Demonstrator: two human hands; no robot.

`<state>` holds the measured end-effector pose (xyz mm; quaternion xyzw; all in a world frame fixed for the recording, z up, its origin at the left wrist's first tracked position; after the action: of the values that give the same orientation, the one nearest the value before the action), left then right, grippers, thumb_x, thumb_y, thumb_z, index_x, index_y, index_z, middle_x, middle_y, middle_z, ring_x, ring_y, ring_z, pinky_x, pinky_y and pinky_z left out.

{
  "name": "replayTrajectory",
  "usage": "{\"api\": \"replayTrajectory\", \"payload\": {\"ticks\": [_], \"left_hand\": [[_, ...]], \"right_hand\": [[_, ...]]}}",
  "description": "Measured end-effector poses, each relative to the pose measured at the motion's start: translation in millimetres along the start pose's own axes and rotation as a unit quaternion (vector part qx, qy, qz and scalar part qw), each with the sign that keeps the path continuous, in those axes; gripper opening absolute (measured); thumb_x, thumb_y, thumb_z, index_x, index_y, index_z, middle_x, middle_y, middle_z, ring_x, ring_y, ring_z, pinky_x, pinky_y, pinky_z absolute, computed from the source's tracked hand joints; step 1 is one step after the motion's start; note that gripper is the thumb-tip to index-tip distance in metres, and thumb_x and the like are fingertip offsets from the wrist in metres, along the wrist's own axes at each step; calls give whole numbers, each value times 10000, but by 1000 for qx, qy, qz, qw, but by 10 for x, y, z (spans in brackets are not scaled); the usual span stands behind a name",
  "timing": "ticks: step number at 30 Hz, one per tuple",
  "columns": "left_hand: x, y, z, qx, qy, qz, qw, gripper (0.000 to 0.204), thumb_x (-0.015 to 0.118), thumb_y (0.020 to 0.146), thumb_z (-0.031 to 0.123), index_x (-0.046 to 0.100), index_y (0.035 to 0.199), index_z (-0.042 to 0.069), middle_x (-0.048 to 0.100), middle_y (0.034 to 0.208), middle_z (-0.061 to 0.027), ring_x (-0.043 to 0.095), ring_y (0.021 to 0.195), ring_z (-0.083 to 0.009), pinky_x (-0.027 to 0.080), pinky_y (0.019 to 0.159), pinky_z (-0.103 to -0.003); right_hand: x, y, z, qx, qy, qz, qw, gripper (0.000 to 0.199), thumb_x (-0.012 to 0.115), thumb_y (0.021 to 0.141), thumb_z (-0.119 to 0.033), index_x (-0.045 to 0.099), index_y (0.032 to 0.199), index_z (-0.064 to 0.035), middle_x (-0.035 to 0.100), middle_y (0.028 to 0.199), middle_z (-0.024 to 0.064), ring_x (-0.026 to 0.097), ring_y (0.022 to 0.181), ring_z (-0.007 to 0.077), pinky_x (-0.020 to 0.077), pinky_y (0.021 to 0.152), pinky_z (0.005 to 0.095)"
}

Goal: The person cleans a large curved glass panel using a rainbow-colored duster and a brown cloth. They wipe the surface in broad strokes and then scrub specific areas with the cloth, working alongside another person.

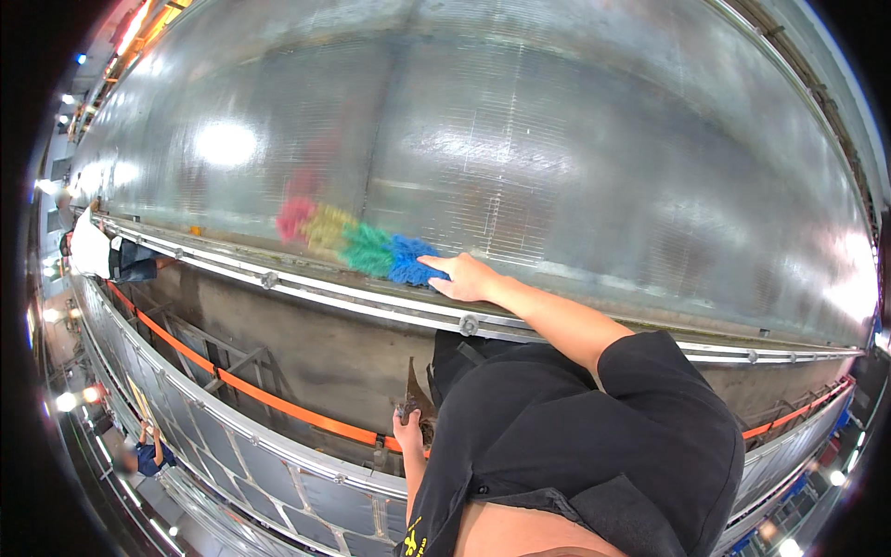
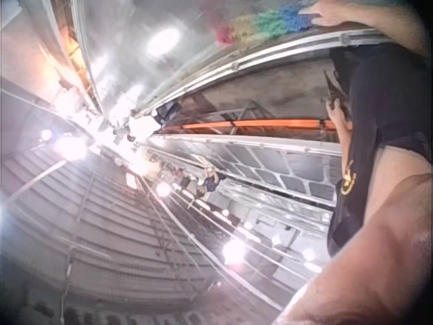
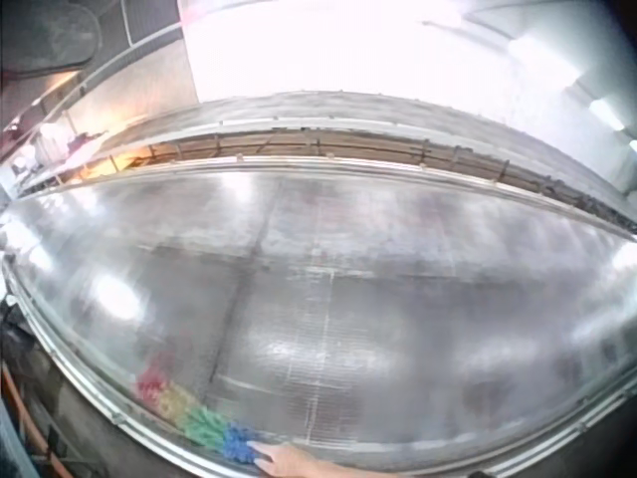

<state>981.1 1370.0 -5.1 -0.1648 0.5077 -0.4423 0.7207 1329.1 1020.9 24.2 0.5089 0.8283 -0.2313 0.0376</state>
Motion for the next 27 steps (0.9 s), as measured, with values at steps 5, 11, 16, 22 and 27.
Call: {"api": "replayTrajectory", "payload": {"ticks": [5,11,16,22,27], "left_hand": [[-274,32,-146,-23,-70,46,996,646,790,841,200,579,1412,-17,704,1224,-119,648,1087,-225,488,1009,-359],[-438,-147,-567,-81,-116,91,986,599,773,851,184,594,1391,-4,710,1197,-101,652,1072,-211,487,996,-351],[-438,-229,-711,-163,-97,62,980,584,801,818,190,628,1341,-2,717,1154,-93,664,1021,-209,521,918,-351],[-799,540,-1161,-115,-113,23,987,513,814,805,216,673,1247,-5,729,1087,-101,669,989,-209,524,899,-341],[-1481,1680,-864,-57,-261,48,962,492,787,836,170,664,1288,15,715,1119,-80,648,992,-197,522,907,-364]], "right_hand": [[-516,-57,-128,-73,41,151,985,492,713,934,-232,647,1399,-85,671,1397,171,657,1288,298,513,1088,387],[-2038,-115,609,27,-19,550,834,458,664,1015,-288,622,1381,-17,666,1027,137,611,875,217,472,781,365],[-2445,536,921,104,112,648,746,201,638,1011,-234,637,1120,-65,510,590,9,458,410,116,350,362,307],[-1010,2405,-137,77,-210,426,877,284,618,898,-247,689,980,16,727,859,267,732,797,441,566,709,533],[1389,3061,-1299,-15,-202,158,966,419,627,914,-240,646,1282,-40,729,1050,278,717,970,454,580,849,512]]}}
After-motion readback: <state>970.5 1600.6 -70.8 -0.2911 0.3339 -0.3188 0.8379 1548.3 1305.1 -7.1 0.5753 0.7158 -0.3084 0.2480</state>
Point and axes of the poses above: each hand's wrist, its own y-axis towards the middle knuckle, its own x-axis out of the palm, z = x × y, the point moved 2 cm from there along y, towards the middle knuckle
